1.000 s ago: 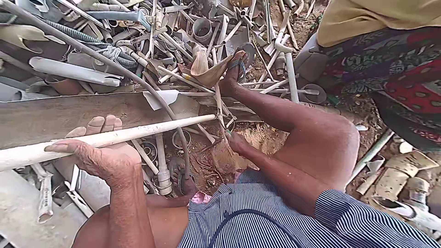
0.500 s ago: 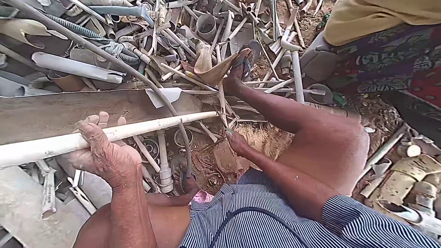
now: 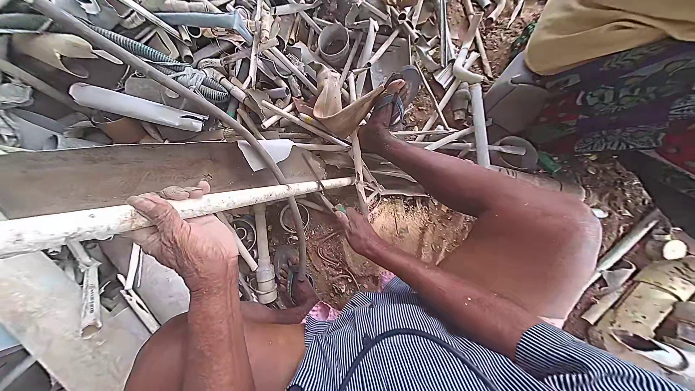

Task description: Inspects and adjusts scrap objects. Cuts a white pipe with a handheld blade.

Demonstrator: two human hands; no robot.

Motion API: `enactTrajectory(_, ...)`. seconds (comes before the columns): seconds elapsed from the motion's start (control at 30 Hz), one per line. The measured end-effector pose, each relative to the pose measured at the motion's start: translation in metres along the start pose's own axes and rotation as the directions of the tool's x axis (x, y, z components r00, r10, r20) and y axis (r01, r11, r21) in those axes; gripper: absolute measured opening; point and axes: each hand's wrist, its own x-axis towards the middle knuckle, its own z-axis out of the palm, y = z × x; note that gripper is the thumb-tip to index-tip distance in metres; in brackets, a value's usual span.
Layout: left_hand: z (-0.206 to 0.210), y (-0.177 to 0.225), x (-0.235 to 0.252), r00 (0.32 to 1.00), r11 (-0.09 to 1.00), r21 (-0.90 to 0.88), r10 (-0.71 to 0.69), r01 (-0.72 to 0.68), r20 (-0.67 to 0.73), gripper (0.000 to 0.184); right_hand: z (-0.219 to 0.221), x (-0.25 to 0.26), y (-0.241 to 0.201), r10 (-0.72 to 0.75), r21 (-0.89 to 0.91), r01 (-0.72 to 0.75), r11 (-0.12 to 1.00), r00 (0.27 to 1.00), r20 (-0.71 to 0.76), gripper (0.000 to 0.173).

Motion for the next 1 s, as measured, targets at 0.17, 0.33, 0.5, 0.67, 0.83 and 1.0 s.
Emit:
enactTrajectory(0.17, 0.003, 0.005, -0.006, 0.999, 0.999, 0.017, -0.028, 0.029, -0.04, 0.02, 0.017, -0.032, -0.06, -0.325, 0.049, 0.322, 0.945, 0.944, 0.063, 0.049)
enactTrajectory(0.33, -0.005, 0.0, -0.005, 1.0, 1.0, 0.007, 0.001, -0.001, 0.002, 0.035, -0.001, 0.017, 0.033, 0.13, -0.081, -0.133, 0.988, 0.991, -0.039, 0.055)
enactTrajectory(0.5, -0.002, -0.001, -0.009, 0.998, 1.0, 0.002, 0.015, -0.015, 0.061, 0.043, 0.013, -0.025, -0.048, -0.164, 0.014, 0.164, 0.986, 0.986, 0.011, 0.048)
enactTrajectory(0.67, 0.0, 0.004, -0.011, 1.0, 1.0, -0.002, -0.015, 0.015, 0.009, 0.042, 0.005, -0.001, -0.013, -0.081, -0.08, 0.079, 0.994, 0.996, -0.022, 0.051)
enactTrajectory(0.83, 0.001, 0.0, -0.009, 1.0, 0.999, -0.033, -0.028, 0.028, 0.009, 0.044, 0.002, 0.002, 0.018, 0.035, -0.052, -0.037, 0.998, 0.999, -0.04, 0.054)
enactTrajectory(1.0, -0.001, 0.009, -0.002, 0.994, 0.991, -0.072, -0.11, 0.11, 0.004, 0.044, 0.021, -0.03, -0.063, -0.313, 0.076, 0.306, 0.949, 0.945, 0.096, 0.049)
